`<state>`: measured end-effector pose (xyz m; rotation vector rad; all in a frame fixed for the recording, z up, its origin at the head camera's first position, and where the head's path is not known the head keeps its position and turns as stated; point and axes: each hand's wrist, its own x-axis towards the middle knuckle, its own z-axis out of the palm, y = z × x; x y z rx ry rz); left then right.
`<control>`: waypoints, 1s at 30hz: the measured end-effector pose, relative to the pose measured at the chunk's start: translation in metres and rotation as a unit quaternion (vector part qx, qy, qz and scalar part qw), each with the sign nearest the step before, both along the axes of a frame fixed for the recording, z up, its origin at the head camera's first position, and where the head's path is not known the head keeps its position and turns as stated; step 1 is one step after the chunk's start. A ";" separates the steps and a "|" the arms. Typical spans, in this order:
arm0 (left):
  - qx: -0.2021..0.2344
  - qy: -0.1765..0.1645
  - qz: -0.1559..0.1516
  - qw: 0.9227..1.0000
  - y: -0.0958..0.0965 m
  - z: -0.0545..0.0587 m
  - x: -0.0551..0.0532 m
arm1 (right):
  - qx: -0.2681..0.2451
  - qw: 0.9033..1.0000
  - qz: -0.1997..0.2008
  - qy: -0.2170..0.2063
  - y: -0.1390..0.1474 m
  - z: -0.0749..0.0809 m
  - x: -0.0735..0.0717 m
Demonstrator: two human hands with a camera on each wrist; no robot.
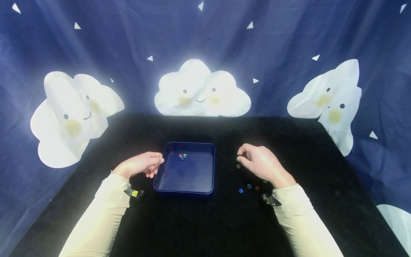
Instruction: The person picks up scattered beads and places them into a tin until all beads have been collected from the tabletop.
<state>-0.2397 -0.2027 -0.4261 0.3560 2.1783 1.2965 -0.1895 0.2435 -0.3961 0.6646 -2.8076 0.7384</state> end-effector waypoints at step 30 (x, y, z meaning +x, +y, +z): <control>0.002 0.005 -0.005 1.000 0.000 0.001 0.000 | -0.024 0.995 0.100 0.003 -0.058 -0.011 0.020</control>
